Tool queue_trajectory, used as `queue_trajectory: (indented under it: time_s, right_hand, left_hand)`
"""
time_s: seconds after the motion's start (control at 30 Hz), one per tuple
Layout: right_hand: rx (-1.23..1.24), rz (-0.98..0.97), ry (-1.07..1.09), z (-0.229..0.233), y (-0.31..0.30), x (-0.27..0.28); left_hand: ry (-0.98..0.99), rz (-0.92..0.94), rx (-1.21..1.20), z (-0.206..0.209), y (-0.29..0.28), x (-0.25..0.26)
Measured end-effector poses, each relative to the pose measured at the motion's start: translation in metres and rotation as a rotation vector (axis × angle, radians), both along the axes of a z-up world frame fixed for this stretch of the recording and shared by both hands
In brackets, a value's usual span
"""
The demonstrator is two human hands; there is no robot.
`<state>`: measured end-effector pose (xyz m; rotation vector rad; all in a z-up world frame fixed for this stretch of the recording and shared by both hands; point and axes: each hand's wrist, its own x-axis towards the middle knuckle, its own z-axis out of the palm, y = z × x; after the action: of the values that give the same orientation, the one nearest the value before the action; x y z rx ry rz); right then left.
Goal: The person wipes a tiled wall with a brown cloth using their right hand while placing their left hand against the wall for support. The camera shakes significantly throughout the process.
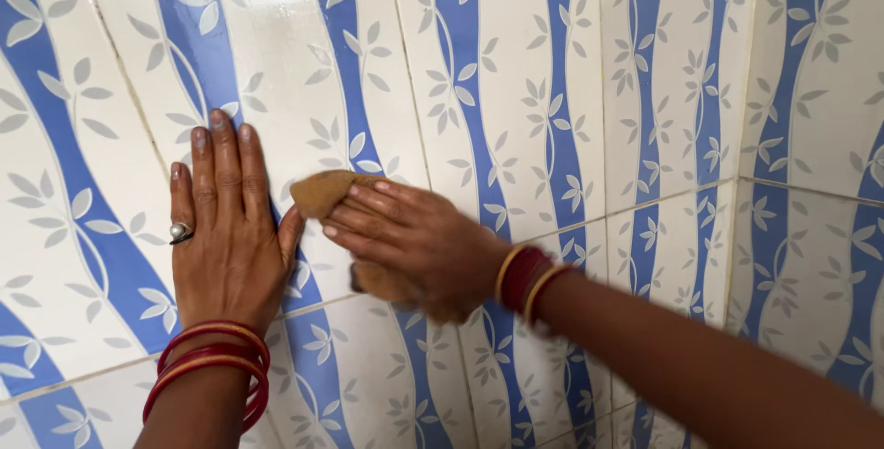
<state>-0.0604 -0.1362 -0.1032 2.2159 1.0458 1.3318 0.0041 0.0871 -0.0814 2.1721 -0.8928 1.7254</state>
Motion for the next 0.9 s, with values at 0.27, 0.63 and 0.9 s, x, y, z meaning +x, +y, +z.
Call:
queue_trajectory:
  time_s: [0.27, 0.63, 0.9]
  right_hand:
    - [0.548, -0.039, -0.283, 0.069, 0.008, 0.018]
    - [-0.112, -0.214, -0.105, 0.036, 0.020, 0.000]
    - [0.768, -0.030, -0.426, 0.103, 0.013, 0.037]
  left_hand:
    - [-0.012, 0.123, 0.075, 0.000, 0.015, -0.006]
    - [-0.026, 0.267, 0.228, 0.015, 0.036, -0.012]
    - [0.017, 0.454, 0.109, 0.015, 0.033, -0.017]
